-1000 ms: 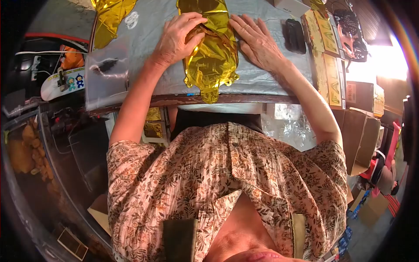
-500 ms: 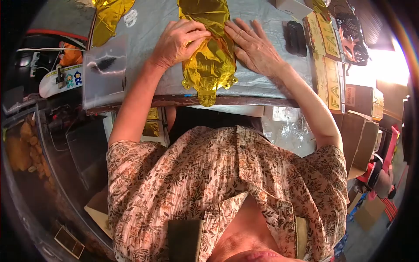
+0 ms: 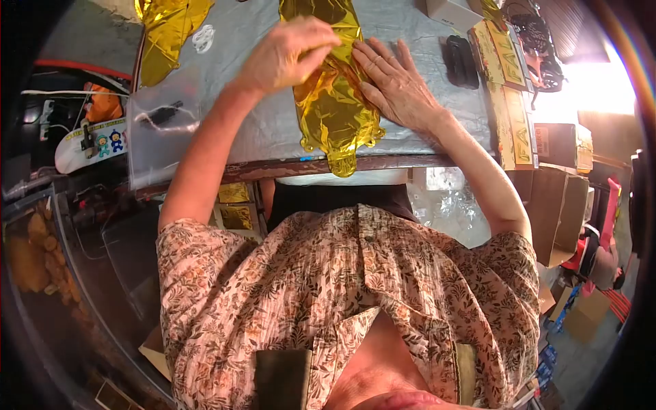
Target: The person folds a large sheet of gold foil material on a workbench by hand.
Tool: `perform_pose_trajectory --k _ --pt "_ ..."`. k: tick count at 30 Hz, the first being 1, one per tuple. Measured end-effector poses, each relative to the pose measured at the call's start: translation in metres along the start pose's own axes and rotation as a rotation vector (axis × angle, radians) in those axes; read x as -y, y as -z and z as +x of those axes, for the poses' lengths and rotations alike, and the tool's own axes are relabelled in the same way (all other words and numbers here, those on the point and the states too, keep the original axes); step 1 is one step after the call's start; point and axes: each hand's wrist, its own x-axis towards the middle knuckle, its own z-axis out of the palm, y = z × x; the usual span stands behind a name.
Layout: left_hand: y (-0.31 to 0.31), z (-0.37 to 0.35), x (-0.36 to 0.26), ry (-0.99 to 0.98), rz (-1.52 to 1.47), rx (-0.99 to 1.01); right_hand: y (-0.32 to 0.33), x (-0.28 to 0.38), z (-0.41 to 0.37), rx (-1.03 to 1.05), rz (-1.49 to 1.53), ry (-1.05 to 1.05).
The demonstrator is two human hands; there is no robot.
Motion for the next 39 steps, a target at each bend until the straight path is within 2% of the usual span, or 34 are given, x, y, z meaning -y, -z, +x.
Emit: perform_pose_trajectory --k 2,4,5,7,14,16,20,23,27,29,31,33,34,39 --pt "0.007 0.026 0.025 -0.011 0.042 0.04 0.001 0.002 -0.001 0.004 -0.016 -0.008" --pt "0.011 0.053 0.048 -0.003 -0.033 0.365 0.004 0.003 0.0 0.001 0.004 -0.005" --pt "0.003 0.06 0.061 -0.005 -0.037 0.362 0.006 0.003 -0.001 0.005 0.0 -0.006" --pt "-0.014 0.069 0.078 -0.174 -0.042 0.234 0.008 0.003 -0.001 0.017 -0.004 -0.008" --pt "-0.03 0.062 0.096 -0.064 -0.143 0.242 0.011 0.008 -0.004 0.045 -0.016 -0.015" --pt "-0.029 0.06 0.097 -0.122 -0.147 0.24 0.011 0.012 -0.005 0.04 0.056 0.016" --pt "-0.03 0.058 0.097 -0.07 -0.15 0.224 0.016 0.023 -0.008 0.097 0.045 0.021" --pt "-0.03 0.057 0.098 -0.08 -0.135 0.209 0.016 0.028 -0.014 0.084 0.153 0.047" --pt "-0.036 0.055 0.103 -0.149 -0.084 0.178 0.027 0.039 -0.026 0.169 0.133 0.06" --pt "-0.043 0.053 0.109 -0.246 0.02 0.117 0.027 0.037 -0.027 0.183 0.162 0.061" --pt "-0.043 0.052 0.11 -0.238 -0.012 0.132 0.028 0.037 -0.026 0.181 0.157 0.055" --pt "-0.037 0.047 0.098 -0.098 -0.127 0.086 0.028 0.038 -0.026 0.181 0.165 0.048" --pt "-0.033 0.049 0.098 -0.148 -0.091 0.058 0.028 0.038 -0.026 0.175 0.162 0.042" --pt "-0.025 0.046 0.093 -0.148 0.021 0.076 0.029 0.037 -0.025 0.169 0.187 0.045"
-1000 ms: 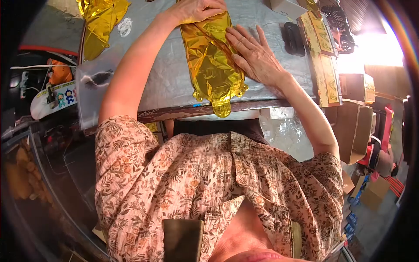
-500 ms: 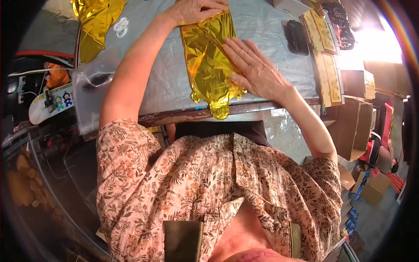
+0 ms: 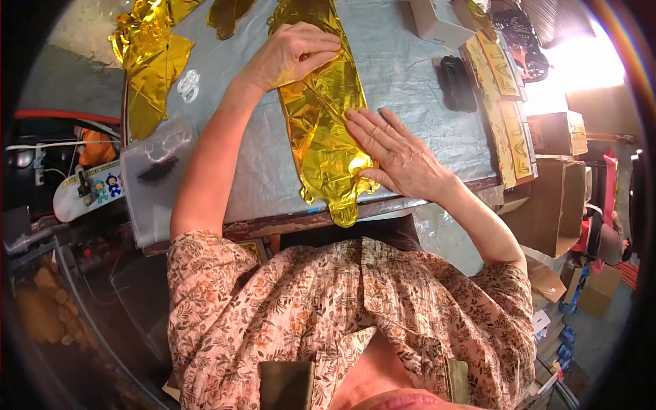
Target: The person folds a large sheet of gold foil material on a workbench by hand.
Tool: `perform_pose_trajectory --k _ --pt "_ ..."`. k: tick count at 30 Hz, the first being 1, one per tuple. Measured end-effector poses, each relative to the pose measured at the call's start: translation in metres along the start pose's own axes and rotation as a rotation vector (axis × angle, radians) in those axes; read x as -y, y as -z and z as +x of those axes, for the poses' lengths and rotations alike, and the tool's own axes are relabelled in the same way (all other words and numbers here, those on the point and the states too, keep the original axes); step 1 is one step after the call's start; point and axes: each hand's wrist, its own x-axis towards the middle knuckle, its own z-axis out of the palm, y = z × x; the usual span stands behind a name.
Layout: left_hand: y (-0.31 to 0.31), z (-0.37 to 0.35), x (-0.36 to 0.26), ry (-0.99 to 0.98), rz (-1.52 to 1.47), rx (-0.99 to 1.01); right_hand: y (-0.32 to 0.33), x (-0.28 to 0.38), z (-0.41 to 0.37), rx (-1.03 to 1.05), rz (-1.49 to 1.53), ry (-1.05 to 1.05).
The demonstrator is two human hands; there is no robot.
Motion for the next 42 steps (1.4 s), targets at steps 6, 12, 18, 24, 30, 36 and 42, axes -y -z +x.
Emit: perform_pose_trajectory --k 6,12,18,24,30,36,42 --pt "-0.014 0.0 0.0 0.035 0.054 0.03 0.0 -0.001 -0.001 -0.012 0.017 -0.002" --pt "-0.015 0.004 -0.004 0.041 0.065 0.058 -0.002 -0.001 -0.001 -0.025 0.01 -0.003" --pt "-0.019 0.007 -0.003 0.01 0.08 0.07 -0.001 -0.001 -0.001 -0.015 0.006 0.002" --pt "-0.018 0.012 -0.001 0.006 0.097 0.131 -0.002 -0.003 -0.001 -0.011 0.012 0.016" --pt "-0.02 0.017 0.002 -0.027 0.094 0.15 -0.001 -0.004 -0.001 -0.007 0.022 0.019" --pt "-0.025 0.017 0.006 -0.041 0.087 0.126 0.001 -0.003 -0.001 0.006 0.023 0.014" --pt "-0.024 0.015 0.005 -0.023 0.092 0.092 0.004 -0.006 -0.003 0.01 0.043 0.02"
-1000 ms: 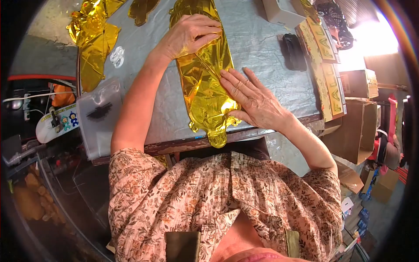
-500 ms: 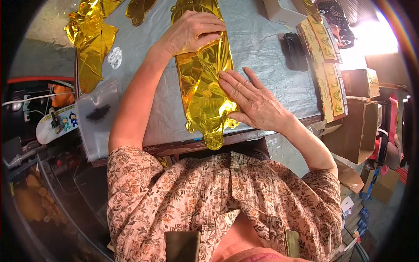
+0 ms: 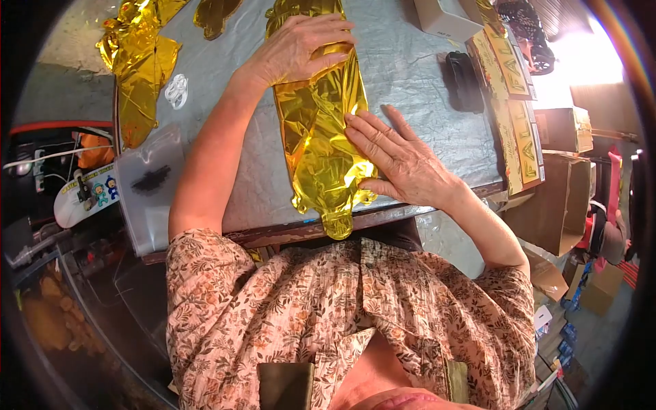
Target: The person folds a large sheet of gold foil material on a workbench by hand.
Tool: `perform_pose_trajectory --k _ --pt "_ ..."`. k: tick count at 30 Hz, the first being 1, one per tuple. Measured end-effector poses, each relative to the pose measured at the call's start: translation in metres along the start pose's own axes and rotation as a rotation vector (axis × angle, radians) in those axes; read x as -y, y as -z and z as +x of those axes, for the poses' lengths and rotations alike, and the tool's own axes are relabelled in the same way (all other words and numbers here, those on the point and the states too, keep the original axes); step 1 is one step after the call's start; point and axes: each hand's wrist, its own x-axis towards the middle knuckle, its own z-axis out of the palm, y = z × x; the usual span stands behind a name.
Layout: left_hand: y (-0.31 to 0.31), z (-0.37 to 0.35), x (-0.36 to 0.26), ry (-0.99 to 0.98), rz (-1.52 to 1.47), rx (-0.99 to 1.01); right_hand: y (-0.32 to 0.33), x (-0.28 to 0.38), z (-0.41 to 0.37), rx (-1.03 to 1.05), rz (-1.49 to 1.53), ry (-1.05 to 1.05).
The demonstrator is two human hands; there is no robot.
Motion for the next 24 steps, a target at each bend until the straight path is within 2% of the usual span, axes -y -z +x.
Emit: perform_pose_trajectory --k 5,7,8,14,17,19,24 --pt "0.011 0.017 0.019 0.017 -0.044 0.034 0.002 -0.01 -0.009 0.018 -0.009 0.014" --pt "0.01 0.03 0.036 -0.211 -0.26 -0.249 0.004 -0.01 -0.008 0.006 -0.012 0.012" --pt "0.015 0.033 0.042 0.034 -0.149 0.021 0.004 -0.01 -0.008 0.008 -0.013 0.013" --pt "0.014 0.053 0.068 0.037 -0.206 0.213 0.01 -0.004 0.003 -0.037 -0.008 -0.024" --pt "0.013 0.054 0.069 0.136 -0.28 0.235 0.014 0.002 0.024 -0.106 0.035 -0.068" --pt "0.014 0.054 0.068 0.149 -0.299 0.226 0.014 0.003 0.055 -0.33 0.026 -0.273" --pt "0.011 0.06 0.075 0.183 -0.352 0.231 -0.017 -0.019 0.096 -0.339 -0.117 -0.335"
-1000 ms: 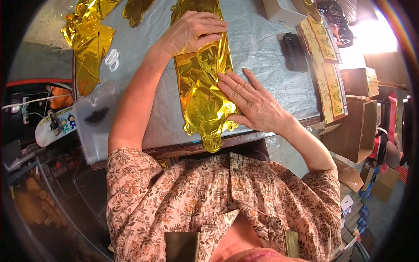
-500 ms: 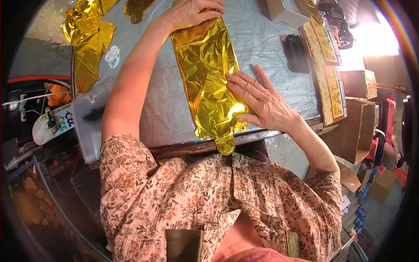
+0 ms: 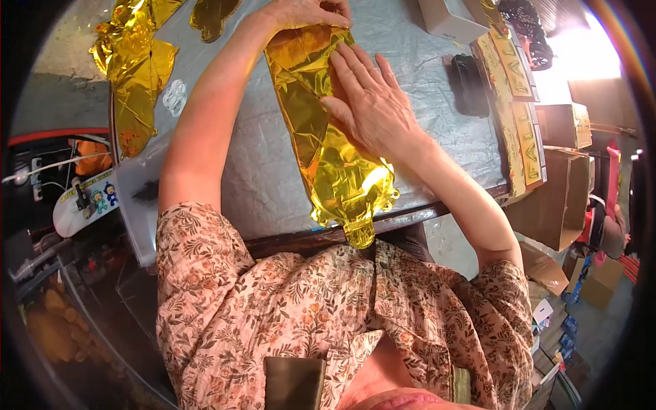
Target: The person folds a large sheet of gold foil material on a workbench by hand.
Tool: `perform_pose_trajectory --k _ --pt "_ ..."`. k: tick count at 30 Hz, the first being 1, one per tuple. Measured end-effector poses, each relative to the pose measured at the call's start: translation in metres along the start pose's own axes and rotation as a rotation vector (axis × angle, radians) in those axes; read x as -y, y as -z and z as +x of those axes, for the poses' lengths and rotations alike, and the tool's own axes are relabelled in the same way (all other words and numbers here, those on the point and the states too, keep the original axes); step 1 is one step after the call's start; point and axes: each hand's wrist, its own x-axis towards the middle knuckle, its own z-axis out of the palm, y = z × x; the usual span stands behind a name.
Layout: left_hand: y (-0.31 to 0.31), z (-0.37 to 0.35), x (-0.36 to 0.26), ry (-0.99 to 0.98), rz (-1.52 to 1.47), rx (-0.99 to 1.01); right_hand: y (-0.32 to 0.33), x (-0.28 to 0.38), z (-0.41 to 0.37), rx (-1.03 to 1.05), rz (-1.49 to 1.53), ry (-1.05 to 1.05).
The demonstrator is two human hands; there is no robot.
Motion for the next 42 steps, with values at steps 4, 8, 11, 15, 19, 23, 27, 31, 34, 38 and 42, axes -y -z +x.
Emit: perform_pose_trajectory --k 4,8,11,15,19,23,27,31,34,38,42 --pt "0.002 0.01 0.007 0.052 -0.113 0.088 -0.008 -0.001 0.007 -0.001 -0.049 -0.032" --pt "0.006 0.015 0.004 0.136 -0.119 0.134 -0.013 -0.002 0.004 -0.016 -0.072 -0.065" --pt "0.01 0.016 -0.001 0.215 -0.112 0.167 -0.013 -0.001 0.005 -0.027 -0.058 -0.046" --pt "0.012 0.018 -0.003 0.204 -0.079 0.155 -0.013 0.003 0.005 -0.017 -0.083 -0.033" --pt "0.011 0.024 0.0 0.27 -0.064 0.204 -0.014 0.004 0.004 -0.004 -0.041 -0.05" --pt "0.008 0.023 -0.003 0.246 -0.003 0.15 -0.014 0.004 0.004 -0.006 -0.043 -0.05" --pt "0.009 0.02 -0.006 0.262 -0.025 0.146 -0.014 0.005 0.003 0.006 -0.05 -0.038" --pt "0.008 0.023 -0.007 0.294 -0.023 0.163 -0.014 0.005 0.004 0.006 -0.036 -0.036" --pt "0.008 0.024 -0.009 0.318 -0.021 0.157 -0.014 0.004 0.003 -0.001 -0.032 -0.043" --pt "0.01 0.021 -0.007 0.312 -0.047 0.13 -0.011 0.006 0.002 -0.017 -0.015 -0.057" --pt "0.014 0.022 -0.007 0.315 -0.085 0.179 -0.012 0.004 0.003 -0.02 0.004 -0.054"
